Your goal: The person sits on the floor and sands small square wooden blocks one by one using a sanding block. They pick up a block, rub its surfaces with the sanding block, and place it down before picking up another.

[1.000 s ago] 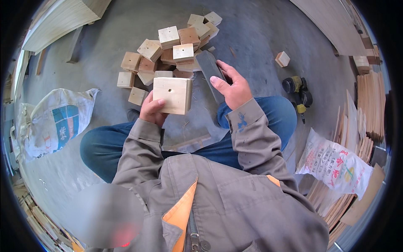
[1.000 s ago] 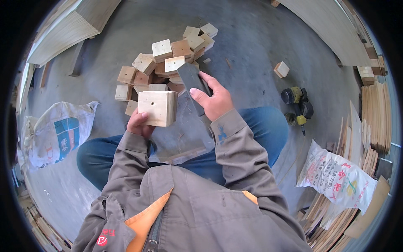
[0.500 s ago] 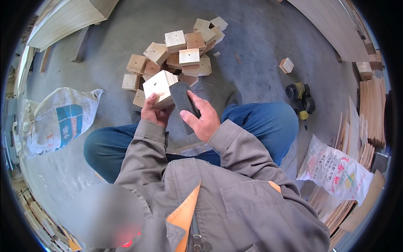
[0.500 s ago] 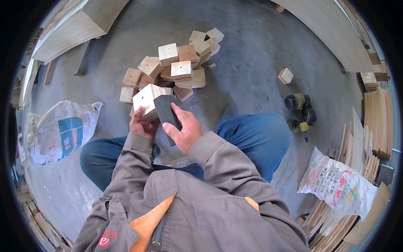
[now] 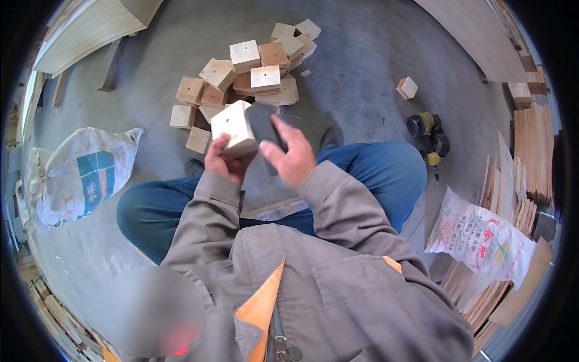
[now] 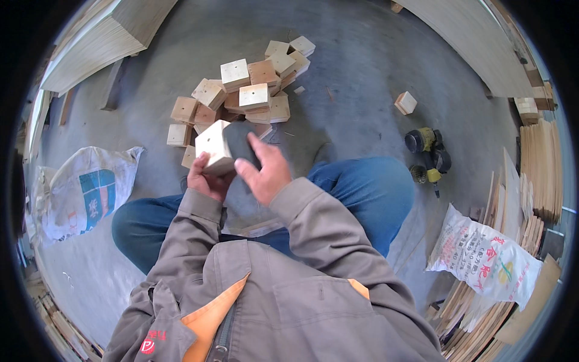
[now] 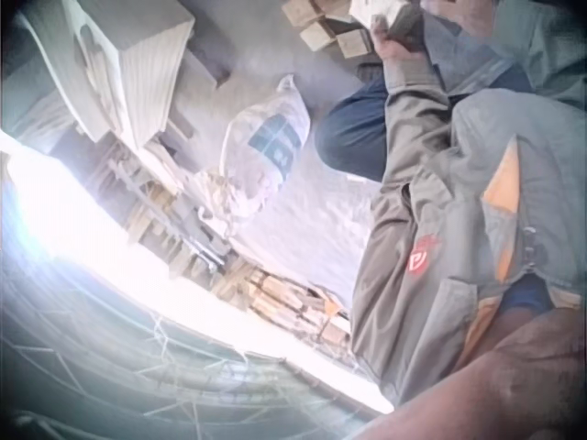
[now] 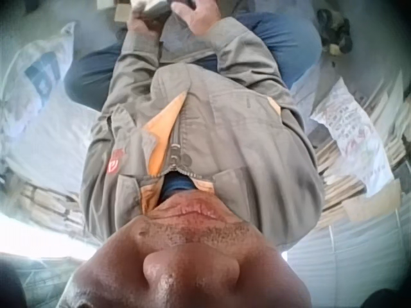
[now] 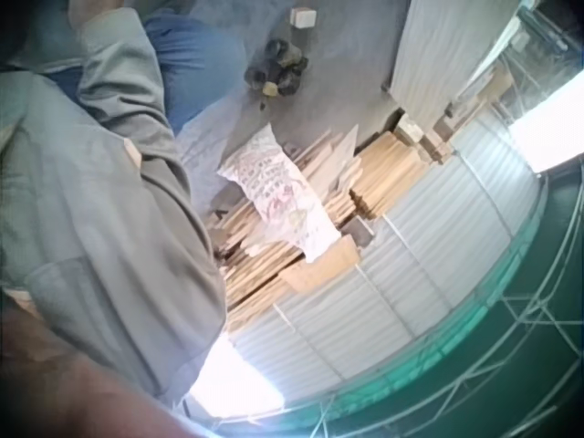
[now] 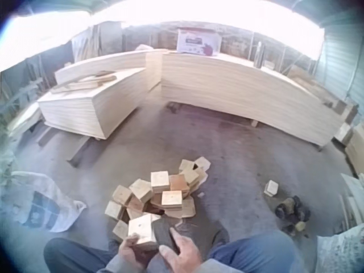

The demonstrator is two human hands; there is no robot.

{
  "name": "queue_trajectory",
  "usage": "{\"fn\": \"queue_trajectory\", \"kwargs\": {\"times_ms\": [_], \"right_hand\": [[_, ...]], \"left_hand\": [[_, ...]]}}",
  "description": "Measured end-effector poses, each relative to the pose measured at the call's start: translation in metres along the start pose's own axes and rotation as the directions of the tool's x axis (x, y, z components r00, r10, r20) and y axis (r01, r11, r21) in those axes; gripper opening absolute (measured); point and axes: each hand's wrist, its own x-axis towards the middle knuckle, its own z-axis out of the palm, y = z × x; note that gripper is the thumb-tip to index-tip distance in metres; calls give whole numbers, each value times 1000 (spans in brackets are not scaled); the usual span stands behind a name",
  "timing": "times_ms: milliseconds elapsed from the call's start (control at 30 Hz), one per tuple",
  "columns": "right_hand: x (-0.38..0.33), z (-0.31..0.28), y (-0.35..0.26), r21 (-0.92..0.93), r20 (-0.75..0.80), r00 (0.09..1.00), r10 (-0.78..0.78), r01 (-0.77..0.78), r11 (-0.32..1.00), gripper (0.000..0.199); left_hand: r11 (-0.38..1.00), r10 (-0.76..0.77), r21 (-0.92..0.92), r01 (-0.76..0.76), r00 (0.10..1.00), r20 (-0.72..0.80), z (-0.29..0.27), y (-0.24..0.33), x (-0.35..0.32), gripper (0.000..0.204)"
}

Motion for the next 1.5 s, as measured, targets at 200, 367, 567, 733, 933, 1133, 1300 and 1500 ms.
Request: {"fn": "queue_trajectory", "kwargs": {"times_ms": [200, 367, 567, 733, 933, 1133, 1300, 1500], "right_hand": [[6, 11, 3, 24, -19, 993, -115, 115, 993, 66], [43, -14, 51, 100, -222, 962, 160, -141, 985, 65], [4, 2, 11, -67, -86, 992, -88, 83, 994, 67], [-3, 10, 0, -115, 11, 983, -184, 184, 976, 68], [41, -26, 18, -144, -250, 967, -47, 11, 989, 67], [42, -45, 47, 400, -337, 884, 323, -176, 900, 65], [37, -36, 35, 627, -194, 919, 343, -153, 764, 62], [36, -32, 25, 673, -152, 926, 347, -160, 722, 60]], "left_hand": [[1000, -12, -21, 10, 997, -73, -6, 4, 3, 56], [973, -194, 160, 167, 966, 171, 9, -18, -16, 67], [997, -80, -10, 80, 997, -15, 6, -4, 0, 55], [994, -63, -96, 54, 993, -98, -5, 5, 4, 54], [968, -240, 153, 199, 913, 329, 10, 0, -12, 79], [964, -228, 226, 142, 879, 418, 23, 3, -20, 84], [974, -148, 216, 61, 897, 416, 24, 6, -18, 85], [860, 136, 426, -282, 930, 341, 0, 15, 6, 97]]}}
